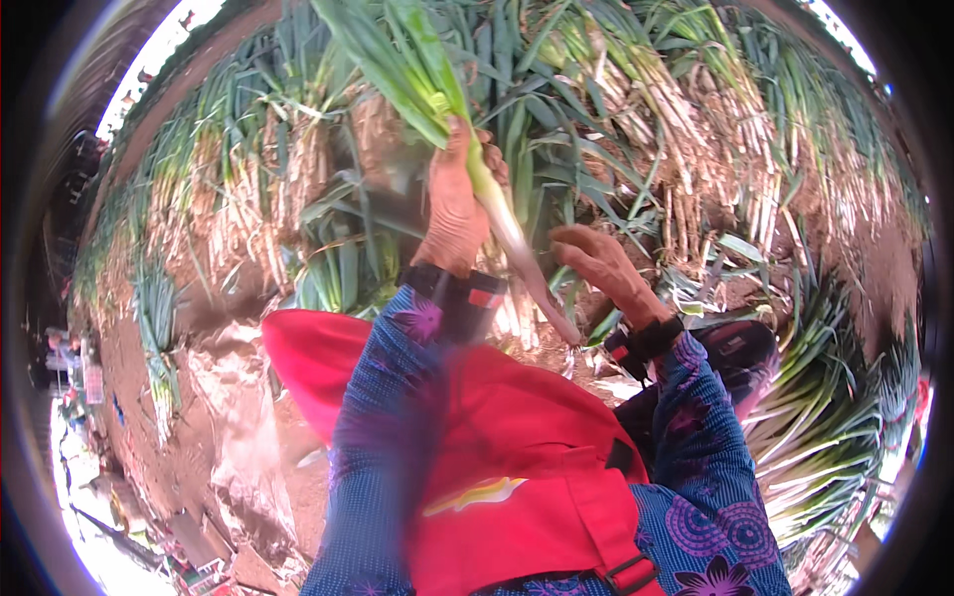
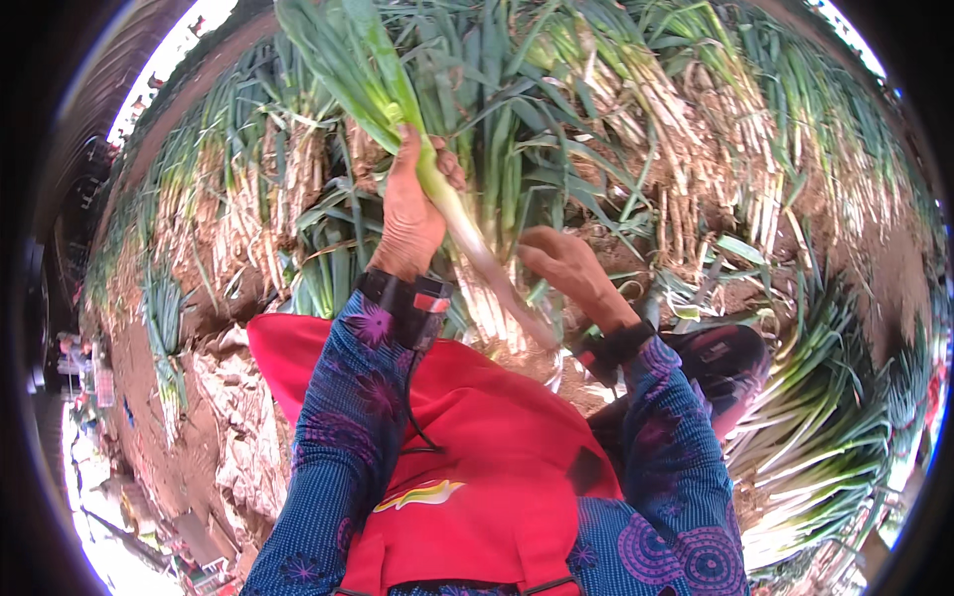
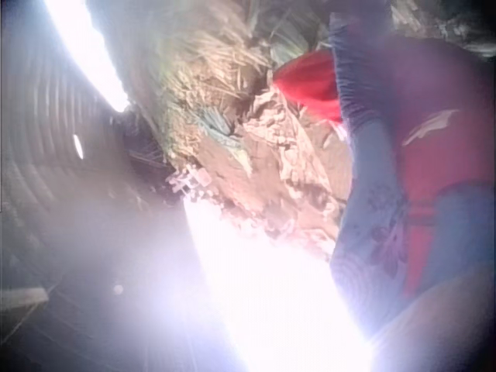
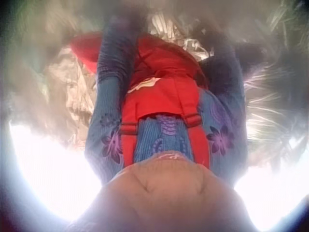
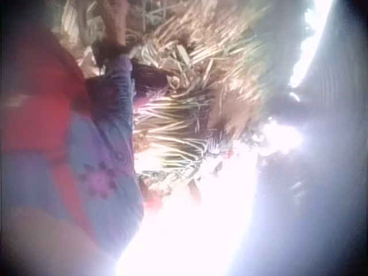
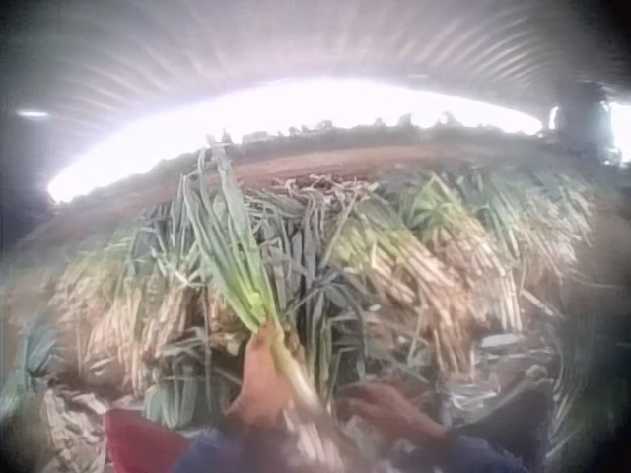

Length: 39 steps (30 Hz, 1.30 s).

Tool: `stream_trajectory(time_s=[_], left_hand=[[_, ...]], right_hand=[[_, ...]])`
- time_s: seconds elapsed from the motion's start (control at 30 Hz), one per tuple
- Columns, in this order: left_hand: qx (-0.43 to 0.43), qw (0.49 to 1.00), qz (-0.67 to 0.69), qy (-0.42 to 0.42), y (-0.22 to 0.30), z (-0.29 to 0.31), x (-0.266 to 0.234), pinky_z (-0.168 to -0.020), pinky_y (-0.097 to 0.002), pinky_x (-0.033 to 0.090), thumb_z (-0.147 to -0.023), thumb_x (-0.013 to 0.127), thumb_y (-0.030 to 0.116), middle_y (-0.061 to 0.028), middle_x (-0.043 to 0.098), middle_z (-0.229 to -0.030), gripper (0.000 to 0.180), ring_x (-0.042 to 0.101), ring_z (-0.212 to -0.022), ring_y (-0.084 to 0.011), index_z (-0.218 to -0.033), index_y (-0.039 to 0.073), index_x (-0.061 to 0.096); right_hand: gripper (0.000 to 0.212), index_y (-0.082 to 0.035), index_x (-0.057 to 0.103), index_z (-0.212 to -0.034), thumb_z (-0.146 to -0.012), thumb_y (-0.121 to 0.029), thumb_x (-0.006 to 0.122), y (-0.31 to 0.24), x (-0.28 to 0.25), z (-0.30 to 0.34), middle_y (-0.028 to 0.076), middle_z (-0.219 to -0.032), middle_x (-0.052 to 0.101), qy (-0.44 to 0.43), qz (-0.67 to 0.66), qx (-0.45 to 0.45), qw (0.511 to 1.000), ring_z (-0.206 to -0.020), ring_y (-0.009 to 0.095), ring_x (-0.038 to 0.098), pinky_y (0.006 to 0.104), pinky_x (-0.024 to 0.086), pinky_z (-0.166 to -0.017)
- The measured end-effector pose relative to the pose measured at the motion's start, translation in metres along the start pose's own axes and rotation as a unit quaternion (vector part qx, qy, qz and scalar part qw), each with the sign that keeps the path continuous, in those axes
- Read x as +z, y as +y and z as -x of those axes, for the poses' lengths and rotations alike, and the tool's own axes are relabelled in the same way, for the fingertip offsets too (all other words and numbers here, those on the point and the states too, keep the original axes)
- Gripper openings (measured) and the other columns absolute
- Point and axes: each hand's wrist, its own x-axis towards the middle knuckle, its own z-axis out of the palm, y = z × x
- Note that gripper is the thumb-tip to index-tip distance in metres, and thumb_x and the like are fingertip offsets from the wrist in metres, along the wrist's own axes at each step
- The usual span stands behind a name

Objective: The person cuts ties on bundles of leeks with a knife, peels the outer layers from individual leeks by hand, and stacks them onto a pile.

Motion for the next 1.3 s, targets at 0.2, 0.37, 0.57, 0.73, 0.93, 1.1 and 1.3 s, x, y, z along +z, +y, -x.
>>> stream_trajectory(time_s=[0.2,0.37,0.57,0.73,0.93,1.1,1.3], left_hand=[[-0.037,0.999,0.002,-0.032,-0.035,0.011,0.033,-0.057,-0.0273,0.038,-0.086,0.061,0.052,-0.0014,0.047,-0.066,0.047,0.046,-0.061,-0.0154,-0.089,0.007,0.052],[-0.029,0.999,-0.013,-0.043,-0.049,0.015,0.037,-0.055,-0.0273,0.037,-0.083,0.07,0.041,-0.0003,0.046,-0.064,0.037,0.045,-0.059,-0.0144,-0.086,0.008,0.053],[-0.029,0.995,-0.079,-0.053,-0.055,0.018,0.033,-0.053,-0.0267,0.04,-0.079,0.076,0.02,0.0012,0.05,-0.06,0.022,0.051,-0.055,-0.0118,-0.085,0.007,0.059],[-0.031,0.995,-0.079,-0.046,-0.053,0.025,0.042,-0.063,-0.0309,0.045,-0.082,0.067,0.013,0.0012,0.046,-0.062,0.013,0.052,-0.062,-0.016,-0.082,0.007,0.056],[-0.083,0.987,-0.047,-0.132,-0.04,0.027,0.019,-0.081,-0.0328,0.041,-0.083,0.061,0.015,-0.0029,0.047,-0.069,0.014,0.05,-0.081,-0.0197,-0.08,0.004,0.053],[-0.103,0.973,-0.03,-0.205,-0.036,0.03,0.02,-0.08,-0.0324,0.038,-0.083,0.061,0.015,-0.0028,0.045,-0.066,0.015,0.048,-0.08,-0.0208,-0.082,0.003,0.052],[-0.091,0.975,-0.068,-0.191,-0.015,0.046,0.025,-0.059,-0.0271,0.036,-0.084,0.061,0.017,0.0006,0.04,-0.059,0.018,0.041,-0.059,-0.0135,-0.086,0.001,0.053]], right_hand=[[0.024,0.004,0.059,-0.105,-0.086,-0.01,0.056,-0.034,-0.01,0.005,0.006,-0.088,0.062,-0.037,-0.052,-0.034,0.997,-0.081,0.009,0.053,0.0262,0.046,-0.074],[0.023,0.002,0.062,-0.096,-0.077,-0.007,0.055,-0.01,-0.01,0.009,0.01,-0.072,0.059,-0.013,0.001,-0.082,0.997,-0.07,0.011,0.054,0.0294,0.047,-0.067],[0.017,-0.001,0.062,-0.087,-0.074,-0.008,0.054,0.009,0.011,0.007,0.015,-0.065,0.054,0.091,0.009,-0.116,0.989,-0.058,0.013,0.052,0.0314,0.046,-0.058],[0.017,-0.001,0.063,-0.087,-0.076,-0.011,0.054,0.02,0.015,0.008,0.011,-0.063,0.055,0.13,-0.056,-0.075,0.987,-0.06,0.011,0.053,0.0303,0.046,-0.057],[0.027,0.002,0.064,-0.097,-0.081,-0.019,0.054,0.002,0.005,0.012,0.002,-0.081,0.061,0.021,-0.168,0.052,0.984,-0.073,0.007,0.054,0.0231,0.045,-0.066],[0.027,0.001,0.063,-0.095,-0.084,-0.022,0.054,0.017,0.008,0.013,0.003,-0.082,0.062,-0.049,-0.249,0.097,0.962,-0.075,0.006,0.056,0.0221,0.045,-0.068],[0.027,0.001,0.062,-0.098,-0.086,-0.021,0.053,0.04,0.044,0.015,0.009,-0.092,0.066,0.105,-0.453,0.159,0.871,-0.082,0.018,0.064,0.0313,0.052,-0.072]])
